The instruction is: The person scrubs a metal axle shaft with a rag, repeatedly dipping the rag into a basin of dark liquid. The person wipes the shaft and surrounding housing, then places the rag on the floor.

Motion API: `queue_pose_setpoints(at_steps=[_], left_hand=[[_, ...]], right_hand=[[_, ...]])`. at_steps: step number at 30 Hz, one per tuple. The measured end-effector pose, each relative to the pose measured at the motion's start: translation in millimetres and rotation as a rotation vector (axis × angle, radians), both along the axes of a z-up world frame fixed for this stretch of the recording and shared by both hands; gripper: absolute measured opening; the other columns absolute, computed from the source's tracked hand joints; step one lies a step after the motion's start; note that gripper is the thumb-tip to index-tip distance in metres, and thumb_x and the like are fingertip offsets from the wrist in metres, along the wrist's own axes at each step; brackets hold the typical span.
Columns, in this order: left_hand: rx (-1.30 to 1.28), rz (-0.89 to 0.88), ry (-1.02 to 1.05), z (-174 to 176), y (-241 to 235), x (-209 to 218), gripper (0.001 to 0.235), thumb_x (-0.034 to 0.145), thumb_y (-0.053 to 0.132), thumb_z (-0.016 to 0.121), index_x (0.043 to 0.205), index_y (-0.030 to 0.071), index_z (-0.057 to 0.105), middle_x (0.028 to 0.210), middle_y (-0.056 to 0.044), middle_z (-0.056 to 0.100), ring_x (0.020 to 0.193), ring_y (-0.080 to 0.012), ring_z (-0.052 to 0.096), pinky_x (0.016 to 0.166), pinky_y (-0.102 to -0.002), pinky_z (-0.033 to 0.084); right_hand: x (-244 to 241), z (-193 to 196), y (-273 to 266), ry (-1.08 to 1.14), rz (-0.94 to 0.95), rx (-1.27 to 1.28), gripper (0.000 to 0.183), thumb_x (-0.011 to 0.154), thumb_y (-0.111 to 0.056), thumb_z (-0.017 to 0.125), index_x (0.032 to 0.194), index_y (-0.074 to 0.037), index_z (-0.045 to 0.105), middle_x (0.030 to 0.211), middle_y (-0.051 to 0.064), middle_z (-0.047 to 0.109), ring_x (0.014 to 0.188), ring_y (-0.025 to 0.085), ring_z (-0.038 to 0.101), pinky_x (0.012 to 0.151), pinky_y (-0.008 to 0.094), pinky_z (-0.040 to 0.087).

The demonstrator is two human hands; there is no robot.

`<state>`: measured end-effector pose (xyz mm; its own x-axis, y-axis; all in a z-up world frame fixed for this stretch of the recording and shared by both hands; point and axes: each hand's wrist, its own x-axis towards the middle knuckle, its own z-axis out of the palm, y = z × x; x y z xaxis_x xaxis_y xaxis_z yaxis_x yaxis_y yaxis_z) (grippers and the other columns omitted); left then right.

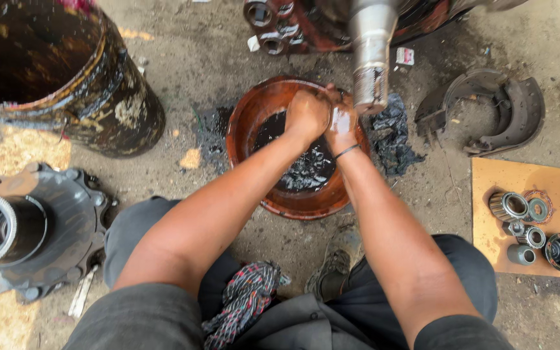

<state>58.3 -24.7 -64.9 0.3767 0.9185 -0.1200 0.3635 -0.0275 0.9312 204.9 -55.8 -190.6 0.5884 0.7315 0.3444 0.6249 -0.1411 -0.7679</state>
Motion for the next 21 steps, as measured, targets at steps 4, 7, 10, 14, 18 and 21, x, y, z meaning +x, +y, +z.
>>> queue_pose_setpoints(at_steps=[4, 7, 10, 14, 18, 21], left_hand=[[0.208, -0.09, 0.099, -43.3, 2.6, 1.1, 0.035, 0.087, 0.032, 0.061, 0.091, -0.001, 0.073, 0.1, -0.029, 0.071, 0.098, -0.0441, 0.069, 0.087, -0.05, 0.054], [0.44, -0.61, 0.553, -86.5, 24.6, -12.0, 0.026, 0.094, 0.023, 0.056, 0.096, 0.007, 0.077, 0.115, -0.023, 0.071, 0.104, -0.0402, 0.071, 0.09, -0.05, 0.056], [0.044, -0.532, 0.363, -106.2, 34.0, -13.0, 0.024, 0.09, 0.017, 0.058, 0.102, 0.005, 0.076, 0.109, -0.021, 0.074, 0.096, -0.0356, 0.072, 0.083, -0.047, 0.056], [-0.285, -0.164, -0.072, -101.4, 21.3, -10.7, 0.03, 0.085, 0.009, 0.061, 0.111, 0.003, 0.074, 0.1, -0.018, 0.077, 0.086, -0.0295, 0.073, 0.074, -0.042, 0.057], [-0.342, -0.334, -0.315, -55.8, 22.4, -13.2, 0.038, 0.083, 0.003, 0.058, 0.116, 0.001, 0.076, 0.095, -0.028, 0.072, 0.069, -0.0327, 0.068, 0.06, -0.051, 0.052], [0.287, -0.204, -0.045, 1.9, 25.5, -24.2, 0.029, 0.075, 0.013, 0.072, 0.102, 0.004, 0.077, 0.096, -0.019, 0.077, 0.087, -0.031, 0.074, 0.079, -0.043, 0.057]], right_hand=[[5.8, -39.2, -1.2, -0.148, -0.068, 0.024, 0.041, 0.109, -0.026, 0.058, 0.136, 0.004, 0.052, 0.128, 0.026, 0.057, 0.11, 0.035, 0.058, 0.093, 0.047, 0.047], [-6.8, -74.2, -23.4, 0.183, -0.011, -0.023, 0.055, 0.109, -0.026, 0.057, 0.15, 0.007, 0.042, 0.138, 0.028, 0.049, 0.118, 0.035, 0.051, 0.102, 0.042, 0.043], [-19.4, -75.2, -41.2, 0.533, 0.228, 0.066, 0.064, 0.102, -0.02, 0.059, 0.161, -0.001, 0.041, 0.138, 0.024, 0.053, 0.109, 0.027, 0.056, 0.101, 0.033, 0.047], [-29.8, -34.7, -57.7, -0.217, 0.422, 0.027, 0.088, 0.075, 0.003, 0.059, 0.16, 0.005, 0.041, 0.141, 0.03, 0.057, 0.125, 0.039, 0.055, 0.102, 0.046, 0.047], [-14.8, 39.1, -66.9, -0.362, 0.016, -0.244, 0.026, 0.088, -0.011, 0.073, 0.114, -0.006, 0.07, 0.1, 0.014, 0.069, 0.088, 0.025, 0.067, 0.076, 0.04, 0.057], [-4.7, 103.0, -85.9, 0.299, -0.116, 0.102, 0.012, 0.095, -0.005, 0.07, 0.105, -0.003, 0.065, 0.097, 0.012, 0.069, 0.087, 0.022, 0.066, 0.077, 0.038, 0.056]])
